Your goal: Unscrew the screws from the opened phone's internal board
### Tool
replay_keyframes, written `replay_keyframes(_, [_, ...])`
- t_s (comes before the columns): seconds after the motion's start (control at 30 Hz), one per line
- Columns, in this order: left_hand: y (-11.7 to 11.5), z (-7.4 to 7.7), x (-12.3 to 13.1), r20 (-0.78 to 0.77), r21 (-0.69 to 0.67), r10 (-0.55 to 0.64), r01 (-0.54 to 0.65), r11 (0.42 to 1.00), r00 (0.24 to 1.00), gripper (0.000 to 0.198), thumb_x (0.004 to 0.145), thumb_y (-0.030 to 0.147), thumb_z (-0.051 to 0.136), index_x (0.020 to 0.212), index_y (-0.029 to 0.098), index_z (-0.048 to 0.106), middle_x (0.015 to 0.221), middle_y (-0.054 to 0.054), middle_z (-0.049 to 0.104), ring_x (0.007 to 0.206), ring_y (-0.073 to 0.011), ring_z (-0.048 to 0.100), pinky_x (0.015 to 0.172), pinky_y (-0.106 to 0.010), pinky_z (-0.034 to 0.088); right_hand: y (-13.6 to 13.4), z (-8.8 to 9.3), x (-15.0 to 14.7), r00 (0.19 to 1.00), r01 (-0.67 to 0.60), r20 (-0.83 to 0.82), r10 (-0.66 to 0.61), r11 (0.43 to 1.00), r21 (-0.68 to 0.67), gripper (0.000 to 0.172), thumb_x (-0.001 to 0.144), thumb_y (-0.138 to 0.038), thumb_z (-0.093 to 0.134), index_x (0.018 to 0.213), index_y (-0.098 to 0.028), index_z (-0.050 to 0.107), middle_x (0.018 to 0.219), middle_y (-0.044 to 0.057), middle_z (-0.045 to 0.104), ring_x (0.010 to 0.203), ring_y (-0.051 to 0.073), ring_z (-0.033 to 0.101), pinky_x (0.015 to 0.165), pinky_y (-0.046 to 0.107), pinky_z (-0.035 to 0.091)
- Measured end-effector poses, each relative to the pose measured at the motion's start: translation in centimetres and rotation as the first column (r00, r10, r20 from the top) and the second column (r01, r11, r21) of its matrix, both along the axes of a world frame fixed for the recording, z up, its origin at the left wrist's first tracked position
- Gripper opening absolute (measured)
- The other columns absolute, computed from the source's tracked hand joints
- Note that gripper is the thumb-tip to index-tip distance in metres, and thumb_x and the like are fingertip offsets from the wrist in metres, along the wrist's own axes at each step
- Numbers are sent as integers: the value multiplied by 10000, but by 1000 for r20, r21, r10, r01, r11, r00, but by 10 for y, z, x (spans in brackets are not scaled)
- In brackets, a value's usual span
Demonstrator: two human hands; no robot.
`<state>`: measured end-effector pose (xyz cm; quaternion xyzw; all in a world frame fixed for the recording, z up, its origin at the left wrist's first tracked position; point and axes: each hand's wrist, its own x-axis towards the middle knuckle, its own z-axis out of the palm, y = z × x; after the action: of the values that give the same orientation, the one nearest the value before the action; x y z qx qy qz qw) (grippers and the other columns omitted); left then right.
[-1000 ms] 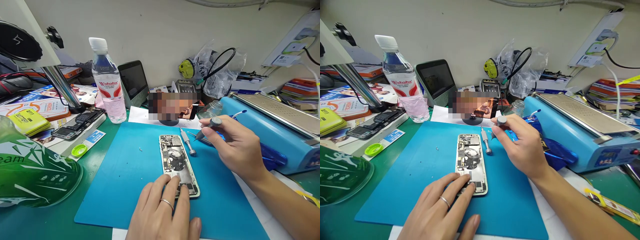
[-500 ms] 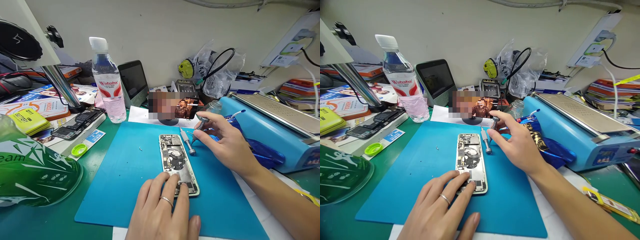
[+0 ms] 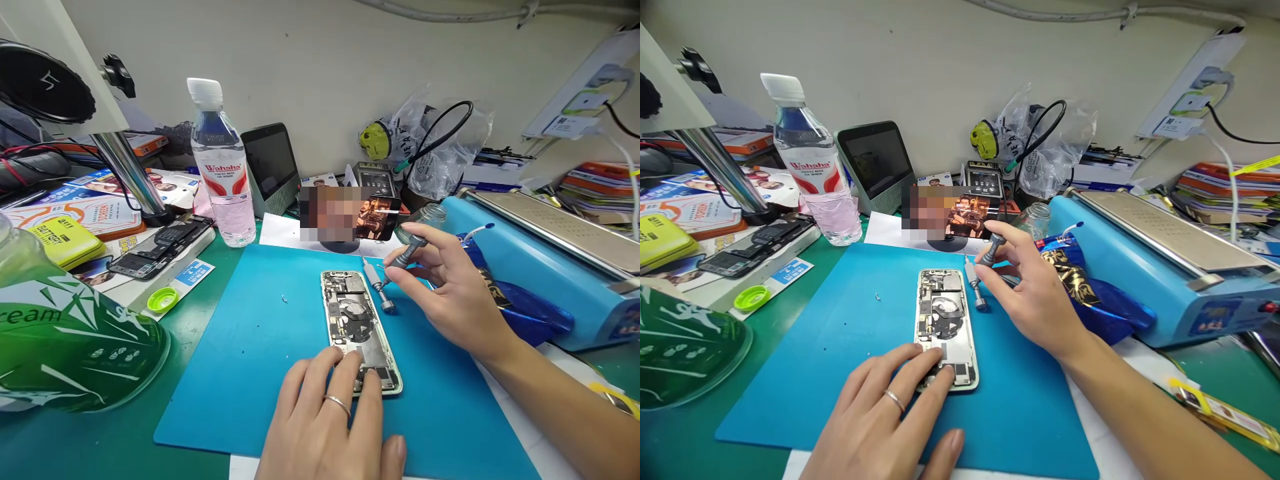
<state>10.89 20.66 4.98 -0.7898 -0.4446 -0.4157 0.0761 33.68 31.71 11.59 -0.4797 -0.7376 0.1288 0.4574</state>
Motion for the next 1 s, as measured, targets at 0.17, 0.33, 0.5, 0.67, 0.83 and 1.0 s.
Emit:
replay_keyframes(0.17, [-3,-1,8,89,-50,51,-47,998,995,552,1279,457,277,1183,320,803,1228,51,887,1135,-219,802,977,-434,513,2,2,2,999,43,-7,-43,999,29,540,1016,-288,790,1533,-321,637,1025,25,816,913,225,811,649,297,686])
replay_keyframes(0.33, [-5,-1,5,37,-69,24,-21,997,999,516,1282,448,300,1243,324,799,1296,53,871,1195,-220,791,1011,-421,518,1,1,3,998,54,-15,-53,998,38,581,1006,-300,813,1556,-332,630,1011,17,810,929,229,809,647,294,682])
replay_keyframes(0.5, [-5,-2,3,32,-56,16,-14,998,999,479,1281,435,306,1272,318,771,1305,53,867,1199,-222,791,1007,-426,523,3,-1,6,999,47,-22,-46,998,42,634,1008,-309,821,1602,-353,604,1012,10,817,917,230,812,705,324,703])
replay_keyframes(0.67, [-4,-2,9,79,-33,29,-27,999,996,478,1282,444,285,1242,312,743,1263,66,873,1172,-205,794,992,-431,519,3,0,6,1000,22,-19,-21,999,47,608,1020,-304,813,1586,-359,598,1009,3,826,911,231,818,731,345,717])
replay_keyframes(0.83, [1,3,8,100,17,-26,25,1000,995,477,1283,404,287,1208,276,741,1192,55,878,1118,-192,796,948,-407,534,2,1,5,1000,-7,0,7,997,78,511,1040,-320,800,1519,-374,630,993,-1,822,872,243,825,660,360,707])
replay_keyframes(1.0, [1,8,5,58,-6,-60,60,998,997,450,1268,375,315,1252,240,744,1229,12,869,1141,-208,796,923,-378,600,-1,1,2,1000,-15,-1,15,978,206,505,1047,-296,801,1496,-428,609,1009,-11,823,873,255,828,716,414,722])
